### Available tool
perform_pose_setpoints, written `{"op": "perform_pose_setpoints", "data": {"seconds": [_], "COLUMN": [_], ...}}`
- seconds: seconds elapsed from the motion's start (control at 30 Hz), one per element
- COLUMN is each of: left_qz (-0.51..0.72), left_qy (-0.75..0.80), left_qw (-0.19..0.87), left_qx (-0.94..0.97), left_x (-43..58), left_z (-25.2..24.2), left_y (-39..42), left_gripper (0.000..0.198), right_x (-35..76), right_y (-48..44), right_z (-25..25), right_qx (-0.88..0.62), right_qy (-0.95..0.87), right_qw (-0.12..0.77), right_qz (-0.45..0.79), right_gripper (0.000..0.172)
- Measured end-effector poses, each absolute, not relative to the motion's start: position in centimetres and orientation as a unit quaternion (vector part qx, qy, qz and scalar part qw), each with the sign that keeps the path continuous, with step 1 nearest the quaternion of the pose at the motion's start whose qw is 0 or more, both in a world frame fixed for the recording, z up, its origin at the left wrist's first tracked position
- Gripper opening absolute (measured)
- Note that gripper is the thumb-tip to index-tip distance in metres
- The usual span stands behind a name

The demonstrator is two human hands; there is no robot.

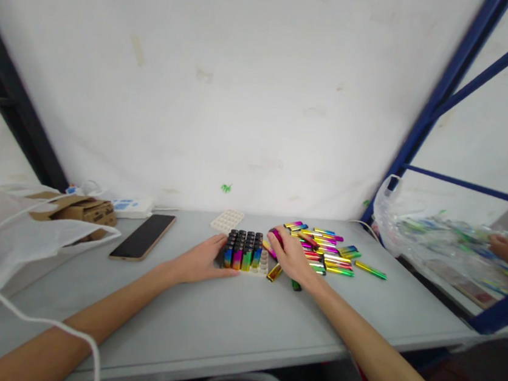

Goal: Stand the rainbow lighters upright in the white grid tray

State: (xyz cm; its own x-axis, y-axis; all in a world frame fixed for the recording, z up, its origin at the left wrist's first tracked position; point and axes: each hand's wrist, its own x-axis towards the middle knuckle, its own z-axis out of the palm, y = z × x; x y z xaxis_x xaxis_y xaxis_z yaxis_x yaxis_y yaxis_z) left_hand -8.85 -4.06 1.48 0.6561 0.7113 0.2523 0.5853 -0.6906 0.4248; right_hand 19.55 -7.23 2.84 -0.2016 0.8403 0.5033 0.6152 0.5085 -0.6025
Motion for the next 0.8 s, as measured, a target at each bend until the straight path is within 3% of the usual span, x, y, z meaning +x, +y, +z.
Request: {"op": "perform_pose_setpoints", "data": {"seconds": [0.23,0.4,0.8], "left_qz": [0.207,0.211,0.213], "left_qy": [0.356,0.351,0.357], "left_qw": [0.163,0.165,0.165], "left_qx": [0.897,0.897,0.894], "left_x": [-8.8,-8.8,-8.6], "left_z": [1.8,1.9,1.9], "left_y": [-4.3,-4.5,-4.6], "left_gripper": [0.081,0.076,0.078], "right_x": [20.2,20.3,20.1], "right_y": [-8.0,-8.2,-8.3], "right_z": [4.0,3.8,3.3], "right_qx": [-0.405,-0.395,-0.381], "right_qy": [-0.828,-0.848,-0.861], "right_qw": [0.386,0.325,0.303], "right_qz": [0.048,0.14,0.147], "right_gripper": [0.043,0.045,0.038]}}
